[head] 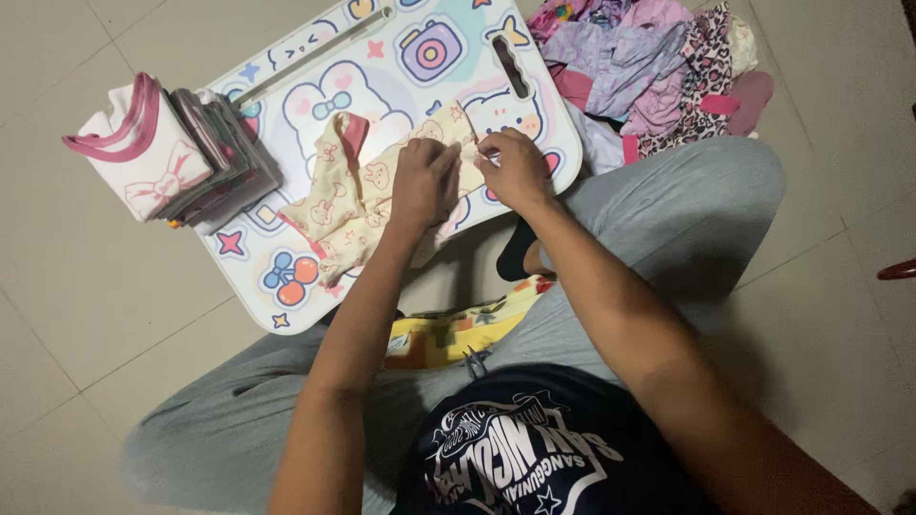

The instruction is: The person sits on the floor and folds a patterned cloth on a small white tray, then stacks it with other folded items. The person then picks up a black Barbie top from a pile and begins folding it on the tray.

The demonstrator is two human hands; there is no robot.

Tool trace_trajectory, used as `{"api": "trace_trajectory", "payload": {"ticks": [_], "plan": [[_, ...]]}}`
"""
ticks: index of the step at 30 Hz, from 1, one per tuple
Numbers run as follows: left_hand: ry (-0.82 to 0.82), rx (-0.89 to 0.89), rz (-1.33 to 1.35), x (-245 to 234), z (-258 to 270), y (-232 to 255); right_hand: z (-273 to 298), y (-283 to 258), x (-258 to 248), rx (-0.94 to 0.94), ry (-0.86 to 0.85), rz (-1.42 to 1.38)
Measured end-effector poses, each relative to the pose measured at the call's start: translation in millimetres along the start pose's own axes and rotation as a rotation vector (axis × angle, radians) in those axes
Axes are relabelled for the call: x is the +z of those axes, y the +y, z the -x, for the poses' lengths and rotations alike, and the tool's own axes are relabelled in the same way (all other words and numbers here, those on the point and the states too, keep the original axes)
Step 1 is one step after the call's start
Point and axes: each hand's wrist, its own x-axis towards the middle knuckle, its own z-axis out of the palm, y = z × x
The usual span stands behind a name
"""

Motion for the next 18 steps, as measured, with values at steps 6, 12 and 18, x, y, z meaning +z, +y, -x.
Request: {"api": "trace_trajectory", "payload": {"ticks": [6, 12, 18], "plan": [[0.027, 0.03, -0.022, 4, 8, -7, 8, -8, 2, -0.084, 0.177, -0.063], [0.048, -0.097, 0.054, 11, 7, -7, 20, -3, 14, -0.088, 0.242, -0.048], [0.092, -0.201, 0.094, 18, 5, -4, 15, -1, 8, 0.143, 0.041, -0.158]]}}
